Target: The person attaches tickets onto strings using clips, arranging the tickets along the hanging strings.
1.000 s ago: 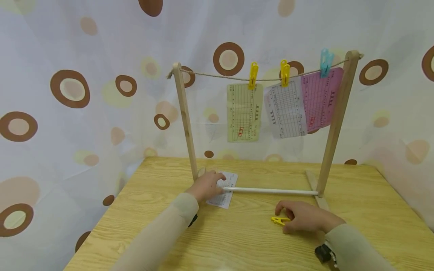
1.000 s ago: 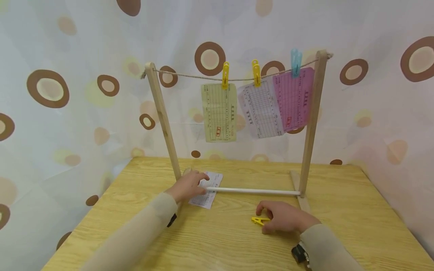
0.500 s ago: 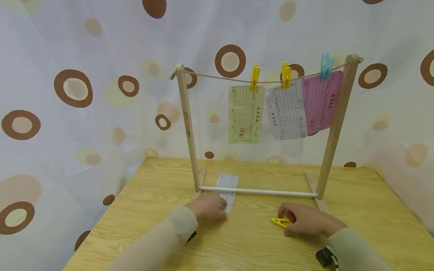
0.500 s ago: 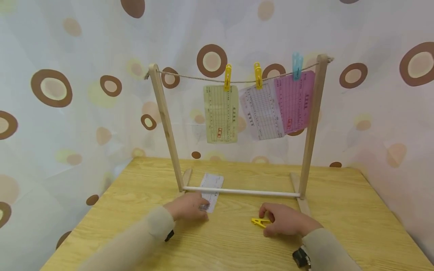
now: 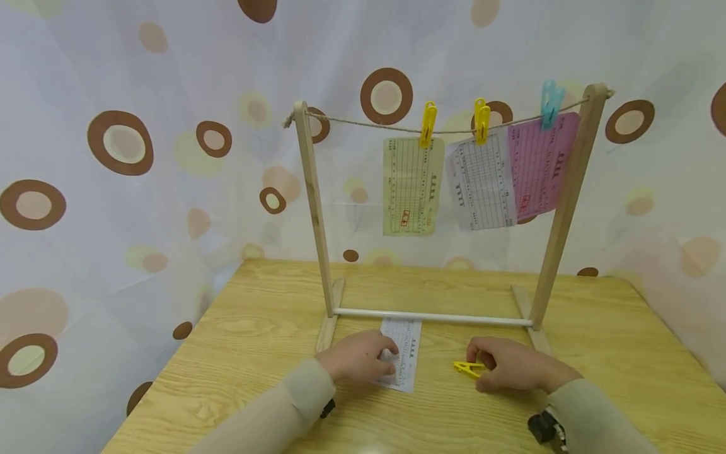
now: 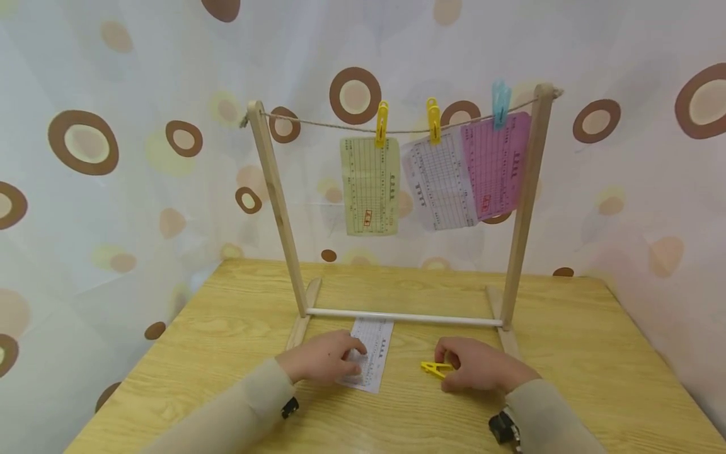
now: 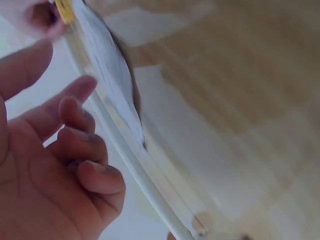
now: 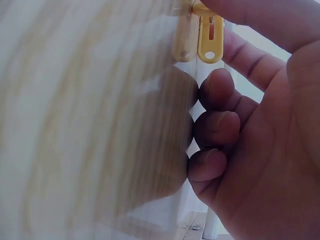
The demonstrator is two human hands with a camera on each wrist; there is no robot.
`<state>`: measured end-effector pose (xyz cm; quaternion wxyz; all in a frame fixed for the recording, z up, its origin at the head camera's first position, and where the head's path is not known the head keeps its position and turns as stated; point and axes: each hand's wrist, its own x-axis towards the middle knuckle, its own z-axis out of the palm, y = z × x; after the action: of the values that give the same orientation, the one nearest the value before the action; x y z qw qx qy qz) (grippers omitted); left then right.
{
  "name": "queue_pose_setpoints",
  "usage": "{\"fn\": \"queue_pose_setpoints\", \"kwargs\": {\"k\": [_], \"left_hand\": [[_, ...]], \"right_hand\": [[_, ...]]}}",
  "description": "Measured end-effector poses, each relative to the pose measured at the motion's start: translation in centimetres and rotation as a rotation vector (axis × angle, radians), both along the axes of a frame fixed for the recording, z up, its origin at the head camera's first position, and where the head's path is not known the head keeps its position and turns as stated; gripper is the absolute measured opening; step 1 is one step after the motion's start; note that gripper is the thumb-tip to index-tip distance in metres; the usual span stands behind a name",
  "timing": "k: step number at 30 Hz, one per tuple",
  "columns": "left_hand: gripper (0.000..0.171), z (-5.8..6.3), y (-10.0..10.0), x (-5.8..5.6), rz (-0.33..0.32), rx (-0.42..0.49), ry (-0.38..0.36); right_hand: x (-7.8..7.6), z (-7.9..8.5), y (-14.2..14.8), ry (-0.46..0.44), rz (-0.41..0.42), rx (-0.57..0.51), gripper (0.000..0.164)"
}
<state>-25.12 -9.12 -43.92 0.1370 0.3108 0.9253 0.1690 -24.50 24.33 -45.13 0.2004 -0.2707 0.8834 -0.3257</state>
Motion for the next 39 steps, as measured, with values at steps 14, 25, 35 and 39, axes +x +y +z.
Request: {"fn": "queue_pose_setpoints", "kwargs": {"k": [14,25,35,39], "left_hand": [[0.052,-0.9,0.2,-3.5,0.088,-0.115,0.037],[0.047,-0.3,0.5,-3.9,0.149,-0.038,0.021],[0.053,-0.7,0.4,-4.9,0.164,-0.101,-0.027],[0.048,-0.9,0.3,-5.0,0.164,-0.087,-0.058]], "right_hand": [[-0.5,-0.5,0.2,0.029,0.007,0.005,0.032],[-0.3,0.2,0.8,0.048,0.044,0.023,0.033],[1.0,0.6,1.4,0.146,0.035,0.124,0.052],[1.0,0.3,1.4,0.166,0.02,0.11,0.047]]}}
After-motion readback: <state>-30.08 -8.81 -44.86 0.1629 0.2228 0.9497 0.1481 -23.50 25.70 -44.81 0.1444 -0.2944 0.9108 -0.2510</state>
